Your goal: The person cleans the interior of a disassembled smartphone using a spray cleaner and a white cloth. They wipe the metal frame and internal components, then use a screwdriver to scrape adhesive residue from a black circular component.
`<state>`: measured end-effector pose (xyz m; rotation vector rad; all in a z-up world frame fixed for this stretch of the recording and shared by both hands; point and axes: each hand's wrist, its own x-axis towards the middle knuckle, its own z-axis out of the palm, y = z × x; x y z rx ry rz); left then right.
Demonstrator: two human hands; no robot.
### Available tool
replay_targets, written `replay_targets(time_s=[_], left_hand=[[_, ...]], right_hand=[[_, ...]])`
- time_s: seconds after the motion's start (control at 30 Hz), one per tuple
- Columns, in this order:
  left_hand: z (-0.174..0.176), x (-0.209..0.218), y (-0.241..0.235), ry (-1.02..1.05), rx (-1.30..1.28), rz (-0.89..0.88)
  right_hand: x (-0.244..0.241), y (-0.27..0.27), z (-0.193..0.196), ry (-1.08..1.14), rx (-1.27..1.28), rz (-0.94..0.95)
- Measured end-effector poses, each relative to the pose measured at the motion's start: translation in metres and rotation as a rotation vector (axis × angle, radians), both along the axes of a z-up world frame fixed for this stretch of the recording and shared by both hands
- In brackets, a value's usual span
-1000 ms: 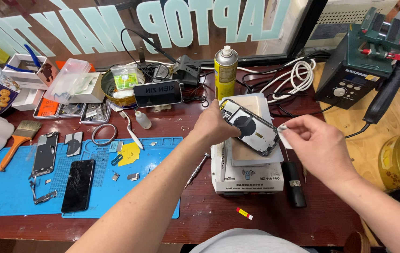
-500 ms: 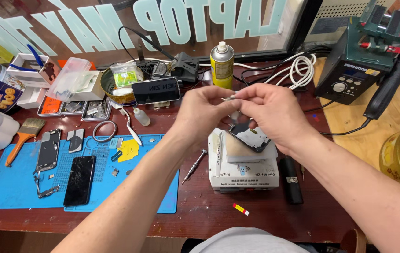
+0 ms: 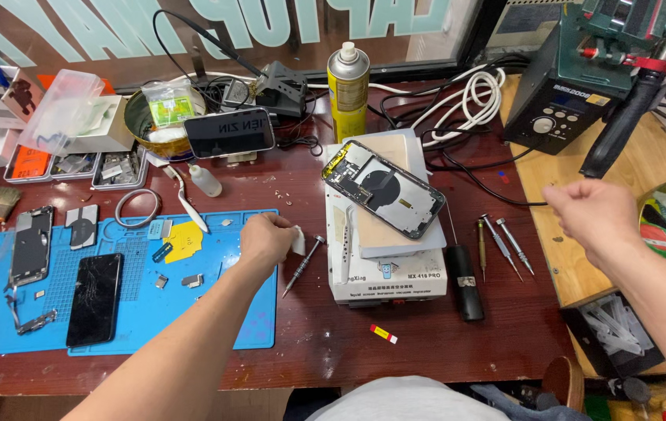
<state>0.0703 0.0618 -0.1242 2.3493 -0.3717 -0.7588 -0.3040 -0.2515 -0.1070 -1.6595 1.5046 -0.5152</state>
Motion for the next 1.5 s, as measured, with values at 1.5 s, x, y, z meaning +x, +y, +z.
replay_targets(time_s=[1.5], left_hand=[[-0.002,0.291,0.213,-0.123,0.356,0.449]], right_hand=[[0.361,0.305,0.113,-0.034,0.060,0.650]])
